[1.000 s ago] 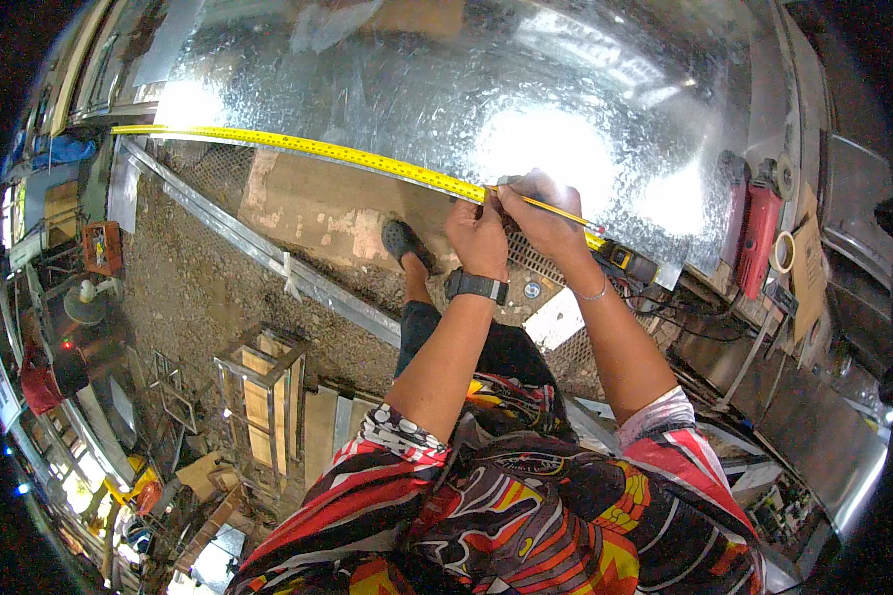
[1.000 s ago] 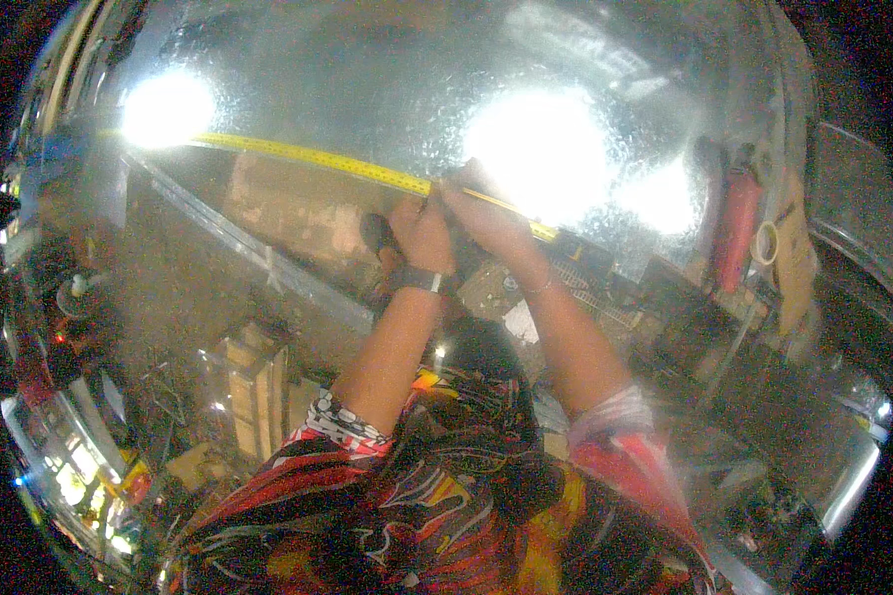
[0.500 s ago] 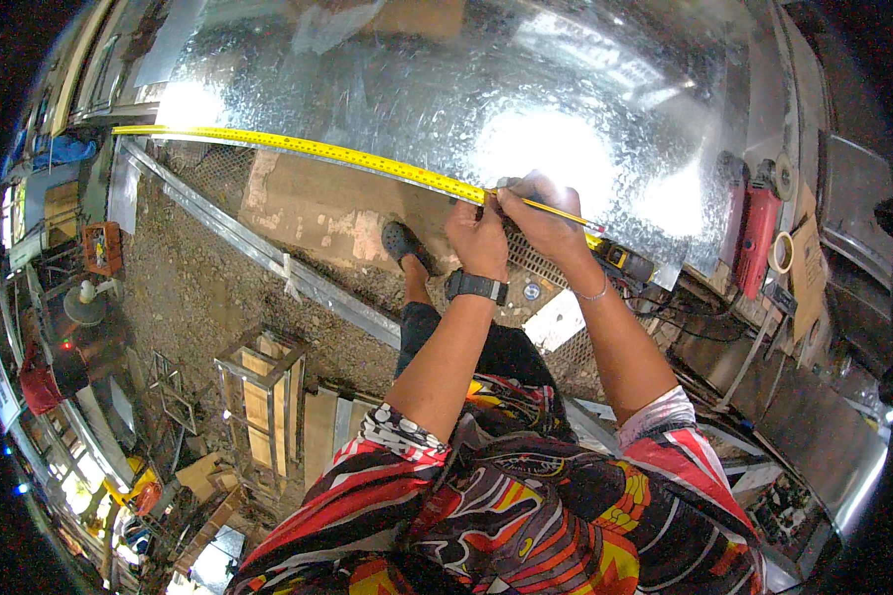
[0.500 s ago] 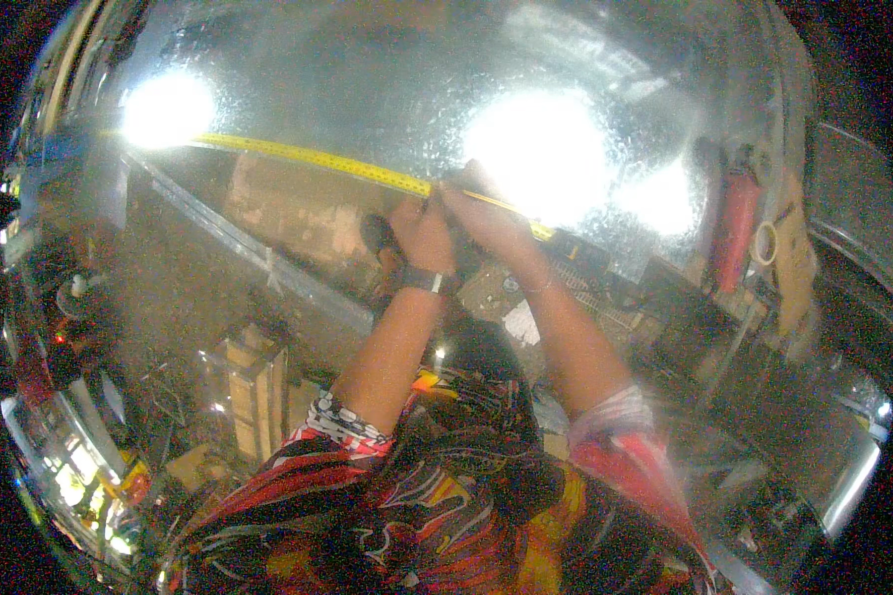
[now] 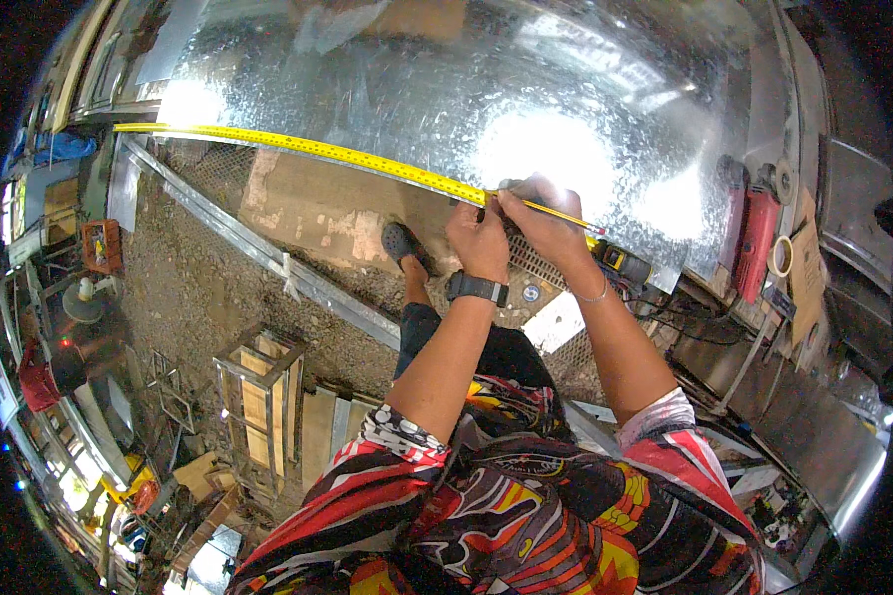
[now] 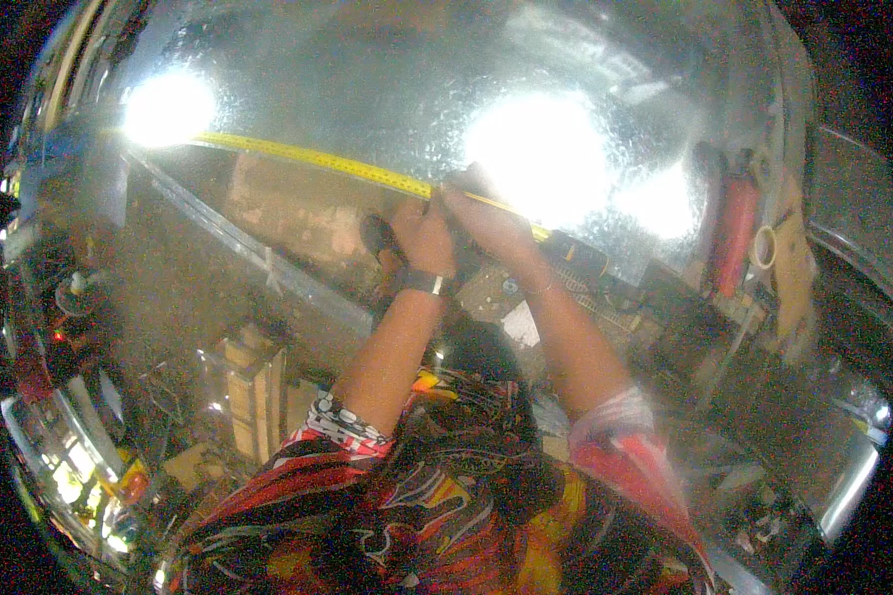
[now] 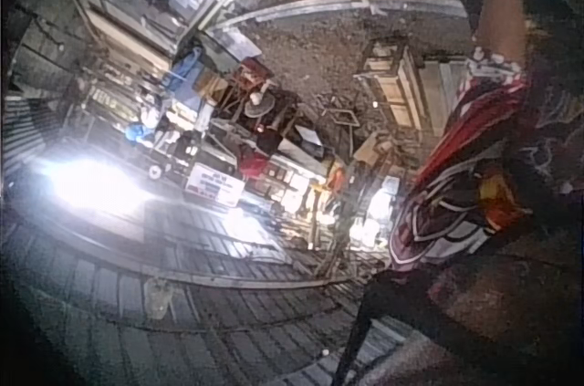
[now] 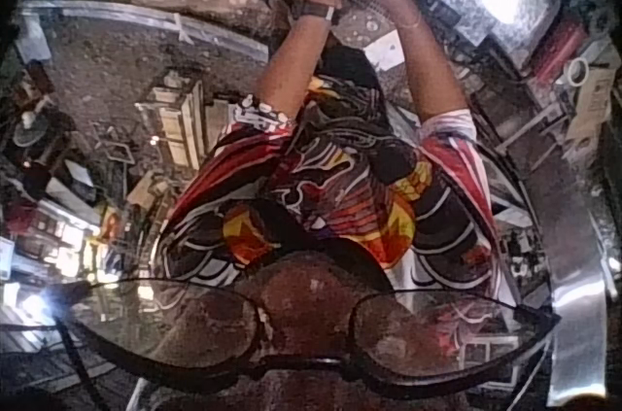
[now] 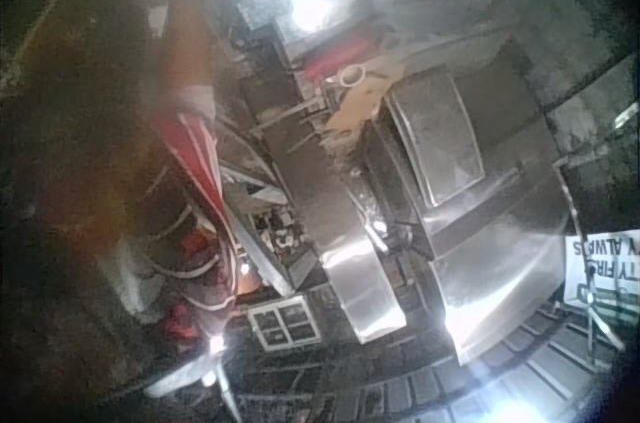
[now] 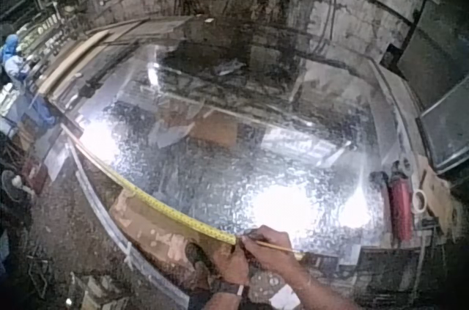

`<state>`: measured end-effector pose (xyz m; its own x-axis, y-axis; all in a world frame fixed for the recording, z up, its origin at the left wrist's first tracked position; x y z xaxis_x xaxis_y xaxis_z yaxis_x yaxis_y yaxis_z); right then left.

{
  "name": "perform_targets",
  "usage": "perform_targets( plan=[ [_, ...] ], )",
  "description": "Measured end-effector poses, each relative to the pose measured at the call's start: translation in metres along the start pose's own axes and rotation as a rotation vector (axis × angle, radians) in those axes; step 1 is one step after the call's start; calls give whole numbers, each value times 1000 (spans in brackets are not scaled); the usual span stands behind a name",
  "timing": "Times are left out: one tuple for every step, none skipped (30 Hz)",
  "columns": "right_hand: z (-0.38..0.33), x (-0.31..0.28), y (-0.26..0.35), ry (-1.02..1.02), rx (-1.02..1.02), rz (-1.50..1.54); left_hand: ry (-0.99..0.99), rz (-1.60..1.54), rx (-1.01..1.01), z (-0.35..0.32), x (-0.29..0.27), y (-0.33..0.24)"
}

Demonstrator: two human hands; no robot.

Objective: The person measures a large metal sheet on a workbench using a tape measure and marks it with a pencil. They then use a metal ruler to draw straight lines along the marked points.

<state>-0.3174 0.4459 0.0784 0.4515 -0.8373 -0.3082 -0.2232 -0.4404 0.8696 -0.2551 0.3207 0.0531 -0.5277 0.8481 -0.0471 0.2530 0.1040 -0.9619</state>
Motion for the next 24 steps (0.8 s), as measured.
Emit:
perform_targets(
  plan=[
    [0, 0, 1, 2, 5, 2, -5, -14, 9, 0, 0, 1],
    [-1, 0, 1, 4, 10, 3, -9, -28, 17, 0, 1, 1],
    [0, 0, 0, -2, -17, 8, -12, -34, 29, 1, 1, 2],
    [1, 1, -2, -8, -44, 12, -16, -39, 40, 1, 1, 2],
    [1, 1, -4, -14, -66, 11, -11, -19, 28, 1, 1, 4],
    [1, 1, -5, -21, -89, 10, -7, 0, 16, 1, 0, 6],
    [0, 1, -3, -28, -106, 4, 0, 8, 12, 1, 0, 5],
    [0, 1, 0, -35, -123, -2, 7, 15, 9, 1, 0, 4],
    [0, 1, -1, -26, -83, -13, 16, 9, 15, 1, 1, 3],
    [0, 1, -2, -18, -44, -23, 19, 4, 19, 1, 1, 3],
    [0, 2, -3, -9, -5, -34, 21, 0, 23, 2, 1, 3],
    [0, 2, -4, -11, -19, -30, 17, -3, 24, 2, 1, 6],
    [1, 3, -6, -14, -32, -26, 14, -5, 25, 2, 1, 6],
    [1, 3, -7, -17, -45, -23, 16, -3, 23, 2, 2, 7],
    [1, 2, -8, -20, -54, -14, 18, 0, 20, 2, 2, 8],
    [1, 2, -6, -22, -64, -5, 17, 2, 18, 3, 2, 8],
    [1, 2, -5, -23, -75, 3, 13, 5, 21, 2, 1, 8],
    [1, 2, -4, -28, -93, -8, 10, 8, 24, 2, 1, 8],
    [1, 2, -4, -35, -110, -20, 10, 9, 22, 2, 2, 7],
    [1, 2, -3, -42, -128, -32, 11, 11, 20, 2, 2, 6],
    [1, 2, -4, -40, -122, -4, 14, 10, 13, 1, 2, 5],
    [1, 2, -4, -36, -118, 23, 14, -8, 6, 1, 2, 6],
    [1, 3, -4, -31, -113, 51, 13, -27, -2, 1, 2, 8],
    [2, 7, -9, 30, -72, 39, 11, -63, -10, 1, 2, 10]
  ],
)
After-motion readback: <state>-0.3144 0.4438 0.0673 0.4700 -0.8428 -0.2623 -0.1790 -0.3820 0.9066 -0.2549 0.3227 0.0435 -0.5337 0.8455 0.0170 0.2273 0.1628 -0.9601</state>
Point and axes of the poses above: each hand's wrist, its own z-axis towards the middle knuckle, its own x-axis out of the palm, y = z × x, the point moved 7 cm from there along z, towards the middle knuckle, and after that the axes turned 9 degrees about y, right-handed, at the moved point
